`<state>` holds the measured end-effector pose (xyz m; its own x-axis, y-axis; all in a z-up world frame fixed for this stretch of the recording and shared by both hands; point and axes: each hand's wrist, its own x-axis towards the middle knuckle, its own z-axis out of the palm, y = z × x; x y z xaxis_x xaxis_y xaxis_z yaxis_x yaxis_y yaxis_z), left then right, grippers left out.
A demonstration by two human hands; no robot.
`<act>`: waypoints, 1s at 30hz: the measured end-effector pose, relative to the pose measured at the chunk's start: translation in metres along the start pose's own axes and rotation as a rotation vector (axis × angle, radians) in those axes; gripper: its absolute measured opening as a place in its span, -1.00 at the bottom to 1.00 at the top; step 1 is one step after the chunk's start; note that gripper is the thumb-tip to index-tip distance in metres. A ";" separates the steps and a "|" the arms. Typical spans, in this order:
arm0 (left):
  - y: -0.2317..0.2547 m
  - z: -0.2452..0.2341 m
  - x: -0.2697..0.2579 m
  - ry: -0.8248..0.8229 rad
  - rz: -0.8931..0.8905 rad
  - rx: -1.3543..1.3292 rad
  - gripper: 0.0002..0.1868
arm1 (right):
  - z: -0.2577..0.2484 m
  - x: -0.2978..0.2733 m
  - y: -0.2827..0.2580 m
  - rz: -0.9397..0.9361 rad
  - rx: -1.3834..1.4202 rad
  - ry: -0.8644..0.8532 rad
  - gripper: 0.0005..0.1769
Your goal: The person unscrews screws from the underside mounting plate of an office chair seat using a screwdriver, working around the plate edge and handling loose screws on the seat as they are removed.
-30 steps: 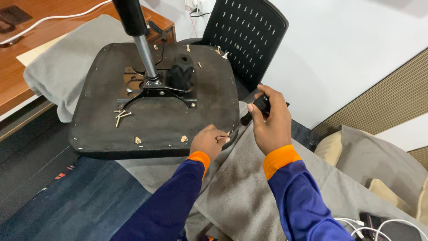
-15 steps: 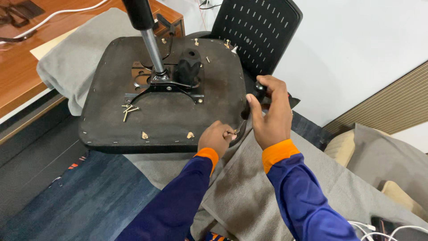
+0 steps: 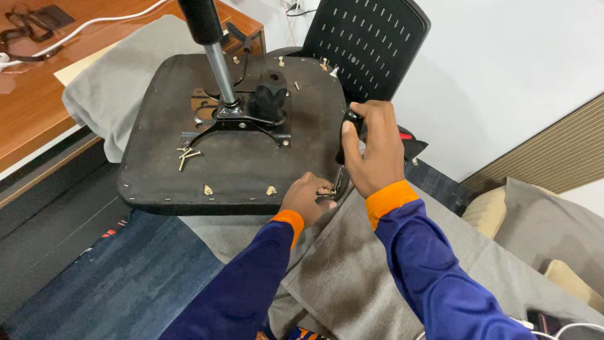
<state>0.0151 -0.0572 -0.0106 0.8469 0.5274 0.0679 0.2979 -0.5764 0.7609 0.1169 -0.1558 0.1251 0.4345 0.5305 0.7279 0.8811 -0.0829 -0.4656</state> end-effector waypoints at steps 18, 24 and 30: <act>-0.004 -0.001 -0.010 -0.026 0.054 0.036 -0.45 | 0.002 -0.016 -0.001 -0.063 0.024 0.004 -0.34; 0.008 -0.002 -0.040 -0.097 -0.049 0.434 -0.17 | 0.001 -0.012 -0.007 0.089 -0.055 -0.030 -0.46; 0.008 -0.007 -0.082 -0.054 -0.150 0.640 -0.09 | -0.004 -0.008 -0.013 -0.046 0.065 -0.007 -0.49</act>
<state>-0.0548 -0.1002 -0.0052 0.7919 0.6083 -0.0539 0.6032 -0.7654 0.2245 0.1029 -0.1620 0.1274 0.3921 0.5380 0.7462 0.8861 -0.0030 -0.4635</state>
